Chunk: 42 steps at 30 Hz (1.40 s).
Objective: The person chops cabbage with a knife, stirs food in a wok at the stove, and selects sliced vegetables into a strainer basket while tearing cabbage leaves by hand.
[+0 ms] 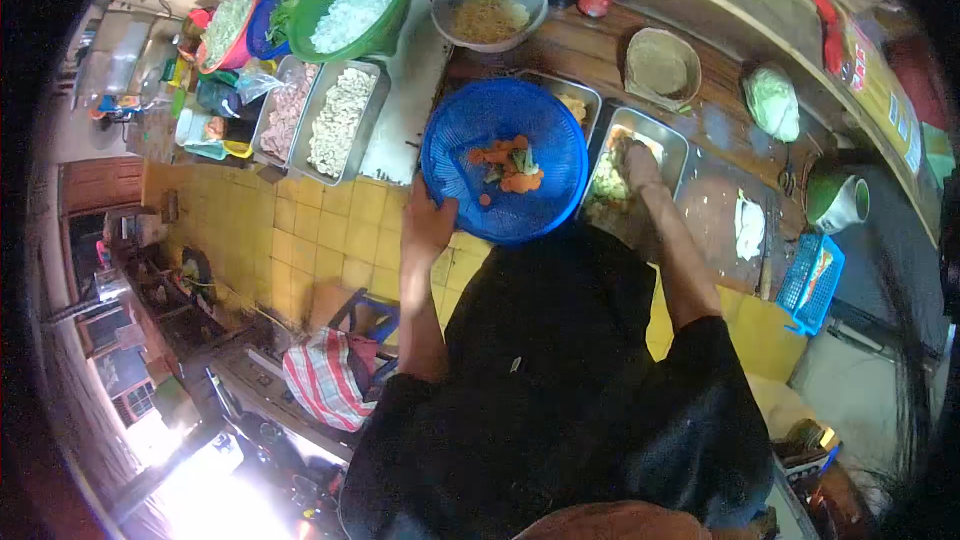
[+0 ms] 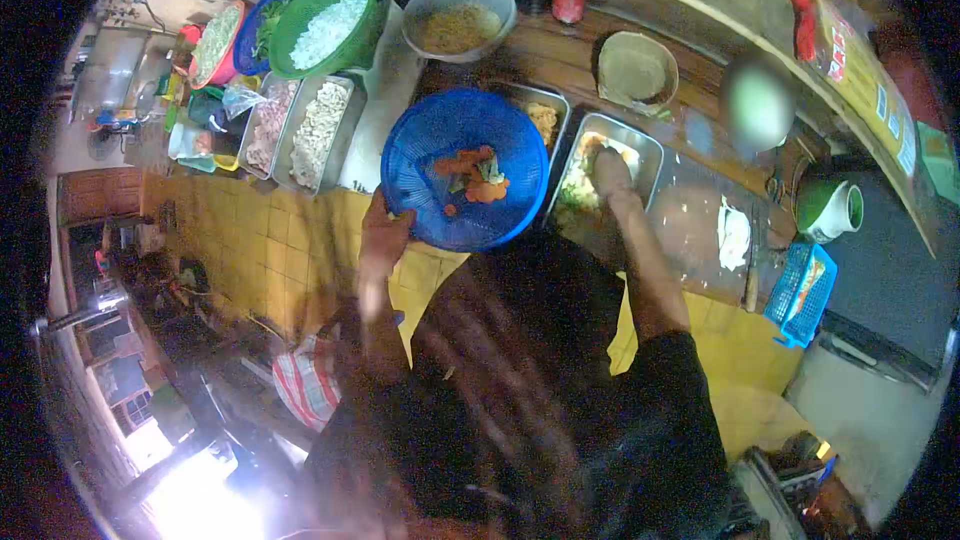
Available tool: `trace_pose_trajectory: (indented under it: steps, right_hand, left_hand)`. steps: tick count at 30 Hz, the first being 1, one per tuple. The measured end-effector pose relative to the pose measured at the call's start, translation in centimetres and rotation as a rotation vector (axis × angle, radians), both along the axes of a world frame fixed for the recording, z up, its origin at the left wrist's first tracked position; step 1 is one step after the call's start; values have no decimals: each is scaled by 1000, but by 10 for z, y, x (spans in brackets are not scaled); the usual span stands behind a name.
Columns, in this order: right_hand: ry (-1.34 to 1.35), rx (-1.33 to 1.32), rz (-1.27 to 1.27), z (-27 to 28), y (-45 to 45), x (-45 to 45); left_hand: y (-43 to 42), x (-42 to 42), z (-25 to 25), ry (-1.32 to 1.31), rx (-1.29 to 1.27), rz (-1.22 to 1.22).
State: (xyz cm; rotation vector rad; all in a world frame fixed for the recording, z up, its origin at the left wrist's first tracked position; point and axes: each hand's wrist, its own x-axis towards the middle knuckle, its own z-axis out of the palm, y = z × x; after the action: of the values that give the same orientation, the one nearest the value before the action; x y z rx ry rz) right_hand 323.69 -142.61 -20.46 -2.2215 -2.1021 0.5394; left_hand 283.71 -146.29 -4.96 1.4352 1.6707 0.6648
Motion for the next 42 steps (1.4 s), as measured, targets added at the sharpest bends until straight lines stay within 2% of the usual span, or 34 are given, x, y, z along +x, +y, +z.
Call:
trace_pose_trajectory:
  steps: [2, 3, 6, 7, 9, 10, 12, 13, 15, 16, 17, 19, 20, 21, 22, 24, 26, 28, 30, 32, 34, 36, 38, 39, 41, 42]
  right_hand:
    - [-39, 60, 71, -68, -2, 24]
    - [471, 128, -135, -84, -3, 27]
    - [850, 178, -190, -97, -10, 34]
    - [947, 163, -259, -82, -12, 30]
    - [844, 379, -21, -9, -23, 15]
    - [841, 377, -24, 2, -25, 19]
    - [730, 200, -251, 19, -28, 25]
    - [561, 212, -201, 60, -33, 16]
    - [612, 141, -188, 132, -40, -8]
    - [661, 74, -178, 150, -42, -18]
    - [722, 205, -52, 154, -43, -25]
    - [808, 138, -76, 166, -41, -39]
    - [898, 74, -98, 169, -40, -43]
    - [712, 96, -60, 152, -37, -36]
    - [711, 94, -58, 117, -34, -26]
    - [26, -203, 122, 52, -32, -11]
    - [25, -177, 71, 28, -45, -32]
    - [-141, -210, 135, 9, -55, -44]
    - [-112, -137, 76, 19, -63, -49]
    - [-84, -63, 10, 22, -67, -48]
    - [-49, 184, 180, 20, -67, -41]
    - [-36, 151, 146, 21, -70, -44]
    - [-43, -108, -129, 25, -67, -48]
    - [-44, -106, -130, 23, -71, -44]
    - [258, 135, 48, 20, -79, -37]
    - [258, 135, 48, 20, -80, -36]
  left_hand:
    - [0, 8, 13, 64, -4, -13]
    - [0, 11, 18, 130, 0, -17]
    - [2, 10, 8, 154, 44, -62]
    - [3, 13, 13, 151, 43, -65]
    - [6, 22, 31, 66, -86, -27]
    - [6, 26, 37, 64, -89, -30]
    - [6, 31, 44, 88, -124, -16]
    - [5, 31, 36, 87, -128, -13]
    - [3, 27, 15, 160, 19, -51]
    - [4, 31, 19, 157, 16, -50]
    - [4, 39, 26, 195, 67, -61]
    - [6, 41, 27, 228, 117, -72]
    - [9, 39, 22, 190, 49, -60]
    - [9, 36, 19, 153, -20, -47]
    - [8, 34, 25, 152, -21, -44]
    - [6, 31, 41, 131, -18, -19]
    - [6, 23, 41, 170, -45, 0]
    - [5, 10, 33, 211, -77, 22]
    - [4, -3, 19, 249, 72, -17]
    - [2, -6, 20, 225, 18, 11]
    - [4, -2, 28, 198, -28, 35]
    - [2, -2, 32, 22, -38, 37]
    - [2, -3, 27, 37, -28, 33]
    - [3, -3, 24, 52, -18, 25]
    - [6, -2, 21, 45, 1, 15]
    - [7, -2, 22, 41, 17, 7]
